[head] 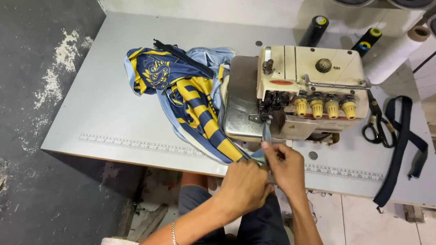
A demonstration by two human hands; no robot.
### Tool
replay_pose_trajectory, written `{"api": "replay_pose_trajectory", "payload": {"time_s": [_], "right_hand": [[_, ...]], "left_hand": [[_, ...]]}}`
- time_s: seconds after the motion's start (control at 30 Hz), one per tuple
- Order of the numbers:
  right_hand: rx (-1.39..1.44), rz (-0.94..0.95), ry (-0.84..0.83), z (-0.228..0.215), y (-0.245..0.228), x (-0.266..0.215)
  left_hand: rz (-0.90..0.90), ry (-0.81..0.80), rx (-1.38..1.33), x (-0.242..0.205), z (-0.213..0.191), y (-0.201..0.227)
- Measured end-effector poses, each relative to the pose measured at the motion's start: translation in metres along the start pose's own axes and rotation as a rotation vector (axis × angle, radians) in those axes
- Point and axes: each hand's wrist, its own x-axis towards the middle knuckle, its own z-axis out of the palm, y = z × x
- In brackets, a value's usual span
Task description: Sewing a sports jersey using an industrial overlock sewing machine, including aligning fabric and feeding it through the needle.
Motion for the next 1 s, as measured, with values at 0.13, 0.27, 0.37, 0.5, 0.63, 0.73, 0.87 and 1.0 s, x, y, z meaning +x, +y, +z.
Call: {"api": "replay_pose_trajectory", "payload": {"time_s": [0.13, 0.27, 0.37, 0.5, 0.63, 0.73, 0.87, 1.0], "right_hand": [[0.095, -0.112, 0.272, 0.003, 0.021, 0.02], [0.012, -0.208, 0.52, 0.009, 0.034, 0.035], [-0.002, -0.211, 0.588, 0.013, 0.043, 0.032], [0.096, -0.295, 0.671, -0.008, 0.023, -0.001], [0.142, -0.355, 0.836, -0.057, 0.027, -0.015], [0.258, -0.214, 0.904, -0.085, 0.009, -0.018], [0.293, -0.105, 0.663, -0.092, 0.006, -0.025], [0.696, 0.034, 0.423, -0.085, -0.002, -0.033]], "left_hand": [[0.129, 0.014, -0.191, -0.005, -0.023, -0.023], [-0.077, -0.046, -0.044, -0.003, -0.009, -0.048], [-0.179, -0.071, -0.017, -0.007, -0.015, -0.086], [-0.24, -0.146, 0.03, -0.015, -0.054, -0.127], [-0.471, -0.274, 0.301, -0.009, -0.067, -0.194], [-0.565, -0.175, 0.38, -0.019, -0.089, -0.258], [-0.716, 0.058, 0.063, -0.056, -0.16, -0.285], [-0.681, 0.131, -0.433, -0.087, -0.216, -0.259]]}}
